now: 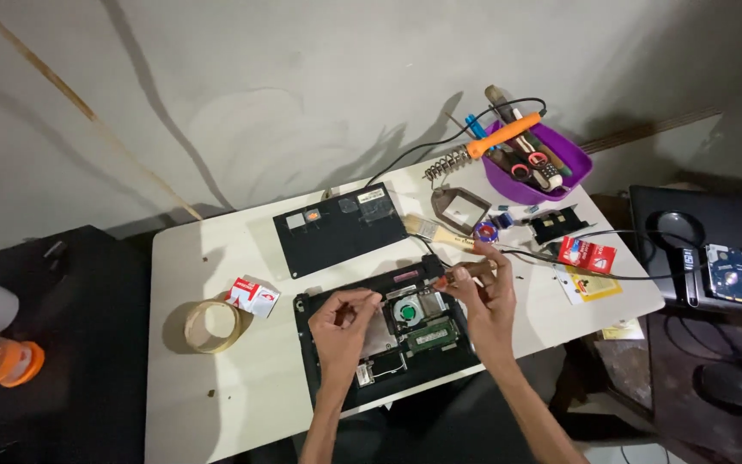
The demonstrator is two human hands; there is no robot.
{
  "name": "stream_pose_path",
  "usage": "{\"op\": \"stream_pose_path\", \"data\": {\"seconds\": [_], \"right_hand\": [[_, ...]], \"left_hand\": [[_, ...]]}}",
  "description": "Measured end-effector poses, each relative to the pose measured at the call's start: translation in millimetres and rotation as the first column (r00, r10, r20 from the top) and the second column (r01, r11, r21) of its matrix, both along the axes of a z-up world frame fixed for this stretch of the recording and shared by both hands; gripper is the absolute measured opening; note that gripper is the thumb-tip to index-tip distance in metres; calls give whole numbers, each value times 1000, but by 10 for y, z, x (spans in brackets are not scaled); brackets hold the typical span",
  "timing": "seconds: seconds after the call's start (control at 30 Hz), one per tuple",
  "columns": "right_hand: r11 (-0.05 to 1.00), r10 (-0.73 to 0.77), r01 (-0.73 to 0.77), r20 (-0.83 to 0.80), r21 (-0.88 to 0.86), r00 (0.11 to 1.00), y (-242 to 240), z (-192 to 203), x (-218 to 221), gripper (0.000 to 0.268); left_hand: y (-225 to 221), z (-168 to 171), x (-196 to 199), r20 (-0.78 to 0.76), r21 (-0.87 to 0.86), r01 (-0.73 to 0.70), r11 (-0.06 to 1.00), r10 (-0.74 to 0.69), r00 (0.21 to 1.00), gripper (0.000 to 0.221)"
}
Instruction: Disassembling a laptop by removing screws and prying off the back cover to access internal components.
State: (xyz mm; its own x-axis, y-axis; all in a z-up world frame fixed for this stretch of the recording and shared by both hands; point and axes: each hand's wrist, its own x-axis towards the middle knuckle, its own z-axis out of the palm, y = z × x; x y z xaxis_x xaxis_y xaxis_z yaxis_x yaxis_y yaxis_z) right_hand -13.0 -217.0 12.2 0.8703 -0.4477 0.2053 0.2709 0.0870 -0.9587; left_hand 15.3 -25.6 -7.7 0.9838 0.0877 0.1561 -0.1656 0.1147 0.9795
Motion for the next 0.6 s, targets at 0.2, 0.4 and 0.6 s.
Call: {"op": "stream_pose_path", "data": {"seconds": [0.2, 0.4, 0.6], "right_hand": [[1000, -16, 15, -35, -22, 999, 134, -17, 54, 44], [996, 58, -56, 20, -65, 998, 75, 9, 56, 48], [1000, 16, -17, -56, -5, 998, 125, -52, 17, 48]], "left_hand": [[45, -35, -7, 10, 24, 46, 999, -46, 999, 9], [46, -35, -5, 81, 28, 97, 995, -99, 992, 6], [43, 12, -37, -13, -3, 81, 997, -81, 997, 12]]}}
